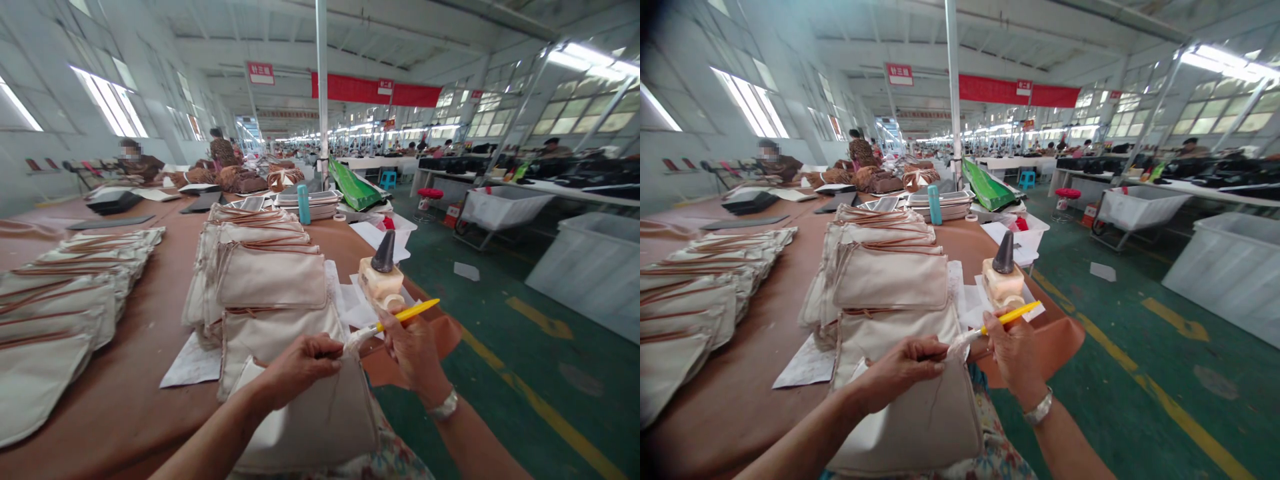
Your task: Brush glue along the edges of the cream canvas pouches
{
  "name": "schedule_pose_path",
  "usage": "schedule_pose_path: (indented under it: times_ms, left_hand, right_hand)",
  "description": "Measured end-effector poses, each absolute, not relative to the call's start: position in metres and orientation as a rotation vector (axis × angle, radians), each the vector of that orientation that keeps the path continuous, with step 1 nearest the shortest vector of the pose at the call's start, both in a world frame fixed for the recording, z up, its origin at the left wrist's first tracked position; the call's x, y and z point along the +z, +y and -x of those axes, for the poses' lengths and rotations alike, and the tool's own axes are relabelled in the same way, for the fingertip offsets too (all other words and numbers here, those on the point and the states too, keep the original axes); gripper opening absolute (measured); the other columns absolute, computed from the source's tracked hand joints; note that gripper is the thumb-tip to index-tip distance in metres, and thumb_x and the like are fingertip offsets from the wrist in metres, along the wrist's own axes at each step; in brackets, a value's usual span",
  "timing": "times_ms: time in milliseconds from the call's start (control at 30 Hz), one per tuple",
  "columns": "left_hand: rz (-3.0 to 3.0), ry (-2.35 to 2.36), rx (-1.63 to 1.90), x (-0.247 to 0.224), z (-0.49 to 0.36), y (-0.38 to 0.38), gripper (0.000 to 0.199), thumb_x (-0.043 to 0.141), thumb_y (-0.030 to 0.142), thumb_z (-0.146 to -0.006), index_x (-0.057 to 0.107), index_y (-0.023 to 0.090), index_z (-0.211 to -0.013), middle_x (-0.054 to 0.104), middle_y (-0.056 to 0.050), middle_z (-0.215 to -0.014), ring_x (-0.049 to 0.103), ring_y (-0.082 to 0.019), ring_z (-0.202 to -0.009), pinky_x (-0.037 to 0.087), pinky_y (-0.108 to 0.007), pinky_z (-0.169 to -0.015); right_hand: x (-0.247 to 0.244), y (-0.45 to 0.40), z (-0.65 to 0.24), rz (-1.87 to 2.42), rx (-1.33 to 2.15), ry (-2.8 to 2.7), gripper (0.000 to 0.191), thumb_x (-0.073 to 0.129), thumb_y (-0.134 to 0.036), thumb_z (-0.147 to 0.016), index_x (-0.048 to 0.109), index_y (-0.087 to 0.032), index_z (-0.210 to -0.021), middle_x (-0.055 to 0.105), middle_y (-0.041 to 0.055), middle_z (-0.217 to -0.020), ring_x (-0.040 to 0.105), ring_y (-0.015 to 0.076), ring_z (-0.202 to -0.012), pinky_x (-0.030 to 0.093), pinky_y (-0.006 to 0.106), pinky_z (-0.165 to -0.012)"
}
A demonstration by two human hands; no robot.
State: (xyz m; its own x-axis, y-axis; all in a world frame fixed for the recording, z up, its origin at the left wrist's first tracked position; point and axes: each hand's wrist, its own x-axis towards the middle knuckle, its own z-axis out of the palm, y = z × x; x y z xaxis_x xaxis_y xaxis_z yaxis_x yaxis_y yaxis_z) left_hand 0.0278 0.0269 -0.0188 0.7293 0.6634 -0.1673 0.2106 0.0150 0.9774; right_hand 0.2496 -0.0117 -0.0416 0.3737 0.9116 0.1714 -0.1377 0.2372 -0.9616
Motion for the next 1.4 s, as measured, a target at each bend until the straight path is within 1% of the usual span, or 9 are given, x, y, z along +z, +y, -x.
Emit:
schedule_pose_path:
  times_ms: [133, 267, 433, 567, 733, 833, 967, 1167, 1400]
  left_hand:
    - [-1.437, 0.734, 0.424, -0.016, -0.027, 0.023, 0.023, 0.069, 0.034, -0.079, 0.074, 0.014, -0.09, 0.06, 0.0, -0.084, 0.05, -0.015, -0.078, 0.039, -0.026, -0.075]
    - [-1.315, 0.762, 0.374, -0.014, -0.028, 0.017, 0.032, 0.075, 0.039, -0.073, 0.075, 0.014, -0.092, 0.066, -0.003, -0.085, 0.056, -0.018, -0.078, 0.042, -0.026, -0.072]
    - [-1.134, 0.684, 0.355, -0.014, -0.025, 0.011, 0.038, 0.075, 0.035, -0.074, 0.075, 0.015, -0.105, 0.072, -0.007, -0.092, 0.064, -0.02, -0.083, 0.047, -0.03, -0.078]
    - [-1.184, 0.67, 0.343, -0.014, -0.023, 0.009, 0.04, 0.074, 0.035, -0.076, 0.074, 0.015, -0.111, 0.073, -0.007, -0.095, 0.065, -0.022, -0.087, 0.048, -0.03, -0.079]
    - [-1.586, 0.826, 0.544, -0.015, -0.022, 0.001, 0.036, 0.066, 0.045, -0.087, 0.074, 0.015, -0.104, 0.07, -0.006, -0.09, 0.061, -0.017, -0.08, 0.046, -0.025, -0.07]
    - [-2.046, 0.885, 0.84, -0.013, -0.021, -0.01, 0.021, 0.064, 0.034, -0.09, 0.073, 0.015, -0.087, 0.064, -0.003, -0.077, 0.057, -0.012, -0.069, 0.041, -0.021, -0.062]
    - [-2.641, 0.679, 1.093, -0.008, -0.017, -0.027, 0.008, 0.06, 0.02, -0.095, 0.068, 0.017, -0.093, 0.063, -0.001, -0.075, 0.056, -0.01, -0.062, 0.037, -0.021, -0.059]
    - [-3.166, 0.45, 0.97, 0.007, -0.011, -0.039, 0.015, 0.05, 0.016, -0.098, 0.061, 0.016, -0.088, 0.055, 0.0, -0.066, 0.046, -0.015, -0.056, 0.025, -0.032, -0.054]
    - [-3.182, 0.417, 0.95, 0.012, -0.011, -0.042, 0.026, 0.037, 0.015, -0.101, 0.06, 0.014, -0.09, 0.055, -0.001, -0.067, 0.049, -0.015, -0.058, 0.031, -0.03, -0.056]
  right_hand:
    - [-0.033, -0.019, -0.252, 1.075, 0.771, -0.919, 0.038, 0.077, -0.051, -0.086, 0.057, -0.019, -0.08, 0.044, -0.0068, -0.045, 0.036, 0.0097, -0.035, 0.028, 0.017, -0.034]
    - [-0.025, -0.028, -0.242, 1.126, 0.799, -1.052, 0.038, 0.073, -0.053, -0.088, 0.058, -0.019, -0.081, 0.045, -0.0056, -0.047, 0.039, 0.0108, -0.036, 0.029, 0.018, -0.034]
    - [-0.017, -0.03, -0.243, 1.175, 0.544, -1.113, 0.038, 0.072, -0.052, -0.088, 0.061, -0.018, -0.077, 0.049, -0.003, -0.05, 0.041, 0.0111, -0.039, 0.031, 0.019, -0.035]
    - [-0.017, -0.035, -0.241, 1.146, 0.674, -1.11, 0.034, 0.069, -0.05, -0.092, 0.06, -0.019, -0.082, 0.047, -0.0045, -0.05, 0.042, 0.0113, -0.038, 0.03, 0.019, -0.035]
    - [-0.023, -0.039, -0.246, 1.162, 0.575, -1.061, 0.035, 0.072, -0.049, -0.09, 0.06, -0.018, -0.08, 0.048, -0.0036, -0.05, 0.041, 0.0107, -0.039, 0.03, 0.019, -0.035]
    - [-0.02, -0.044, -0.257, 1.071, 0.663, -0.869, 0.034, 0.074, -0.048, -0.089, 0.058, -0.019, -0.084, 0.045, -0.0057, -0.048, 0.037, 0.0092, -0.037, 0.028, 0.017, -0.033]
    - [-0.003, -0.057, -0.261, 0.941, 0.76, -0.771, 0.031, 0.078, -0.043, -0.087, 0.058, -0.019, -0.085, 0.045, -0.0059, -0.05, 0.036, 0.0075, -0.037, 0.027, 0.014, -0.033]
    - [0.012, -0.086, -0.241, 0.907, 0.704, -1.021, 0.016, 0.07, -0.032, -0.096, 0.062, -0.02, -0.087, 0.048, -0.004, -0.056, 0.04, 0.0093, -0.043, 0.029, 0.016, -0.036]
    - [0.01, -0.114, -0.257, 0.945, 0.678, -1.515, 0.013, 0.058, -0.02, -0.1, 0.062, -0.021, -0.088, 0.051, 0.0009, -0.075, 0.05, 0.0151, -0.064, 0.043, 0.024, -0.057]
